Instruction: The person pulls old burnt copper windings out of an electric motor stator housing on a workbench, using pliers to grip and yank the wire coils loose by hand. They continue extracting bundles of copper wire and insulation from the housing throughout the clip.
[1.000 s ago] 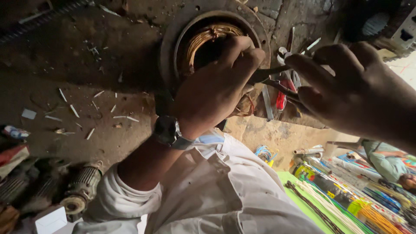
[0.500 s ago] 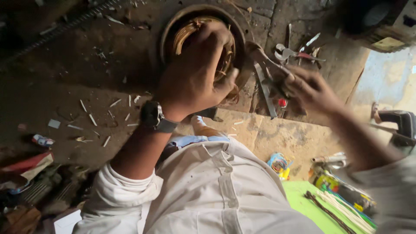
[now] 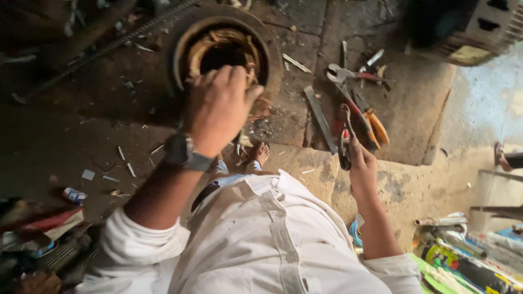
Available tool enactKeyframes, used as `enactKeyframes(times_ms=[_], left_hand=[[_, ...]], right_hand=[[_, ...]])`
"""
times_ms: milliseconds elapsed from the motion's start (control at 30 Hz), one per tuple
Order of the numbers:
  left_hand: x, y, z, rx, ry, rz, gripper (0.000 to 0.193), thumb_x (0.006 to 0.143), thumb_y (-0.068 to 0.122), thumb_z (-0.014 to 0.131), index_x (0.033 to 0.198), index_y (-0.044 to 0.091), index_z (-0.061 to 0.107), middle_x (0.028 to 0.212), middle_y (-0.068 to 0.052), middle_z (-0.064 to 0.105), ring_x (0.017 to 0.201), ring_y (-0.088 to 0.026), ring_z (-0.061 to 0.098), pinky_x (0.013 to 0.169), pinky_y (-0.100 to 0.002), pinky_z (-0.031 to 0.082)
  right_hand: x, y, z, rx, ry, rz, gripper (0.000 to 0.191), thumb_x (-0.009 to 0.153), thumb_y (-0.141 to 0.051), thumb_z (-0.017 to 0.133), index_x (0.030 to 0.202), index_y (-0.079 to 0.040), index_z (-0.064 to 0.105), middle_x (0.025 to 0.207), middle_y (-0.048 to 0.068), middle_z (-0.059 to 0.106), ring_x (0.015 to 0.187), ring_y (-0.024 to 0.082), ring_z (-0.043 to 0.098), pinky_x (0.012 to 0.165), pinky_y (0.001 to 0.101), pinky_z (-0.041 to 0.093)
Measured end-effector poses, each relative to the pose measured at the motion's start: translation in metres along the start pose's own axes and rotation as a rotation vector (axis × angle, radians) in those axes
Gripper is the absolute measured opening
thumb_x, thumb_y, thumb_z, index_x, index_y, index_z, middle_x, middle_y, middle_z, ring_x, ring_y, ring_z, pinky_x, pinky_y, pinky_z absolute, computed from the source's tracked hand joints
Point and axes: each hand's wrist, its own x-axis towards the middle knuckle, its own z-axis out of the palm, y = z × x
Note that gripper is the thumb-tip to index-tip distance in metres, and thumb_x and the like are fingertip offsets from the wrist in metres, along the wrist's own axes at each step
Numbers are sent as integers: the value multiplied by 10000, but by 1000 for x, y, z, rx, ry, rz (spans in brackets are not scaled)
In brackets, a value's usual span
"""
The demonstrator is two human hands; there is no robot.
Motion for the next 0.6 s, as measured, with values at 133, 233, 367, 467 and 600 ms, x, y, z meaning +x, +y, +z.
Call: enactKeyframes(times_ms=[133,233,367,467,600], left_hand=[[-9,2,-10,-87,-42,68,244,922,166,742,1047,-8,625,1012,-202,667,918,-404,646,767,-486,502],[-12,10,-23,-151,-83,58,318,935,87,759,1207,-17,632,1116,-225,657,1031,-424,635,846,-485,507],[-1,33,-35,16,-69,113,329,858,84,817,1123,-26,656,1080,-230,643,1007,-438,626,843,-483,510],[6,56,-27,140,-83,211,308,819,81,815,1050,-46,655,1019,-241,641,950,-446,628,806,-491,510],[5,81,-5,134,-181,213,283,847,102,793,1050,-44,659,1015,-245,642,942,-449,628,798,-495,507]], right_hand=[[2,4,-24,-114,-14,-76,333,1118,-314,560,1069,-27,722,766,-97,495,684,19,386,585,232,315],[8,11,-36,-139,-1,-127,313,1101,-284,536,1116,-28,716,864,-96,583,775,8,470,668,209,400],[14,17,-55,22,35,-95,290,1071,-259,551,1161,-36,713,920,-54,645,814,45,549,711,240,464],[13,18,-67,-111,93,-37,280,1045,-254,567,1131,-52,742,798,-22,615,690,90,499,604,299,421],[12,15,-74,-204,30,-182,275,1059,-275,574,1067,-41,718,777,2,613,741,73,536,654,283,484]])
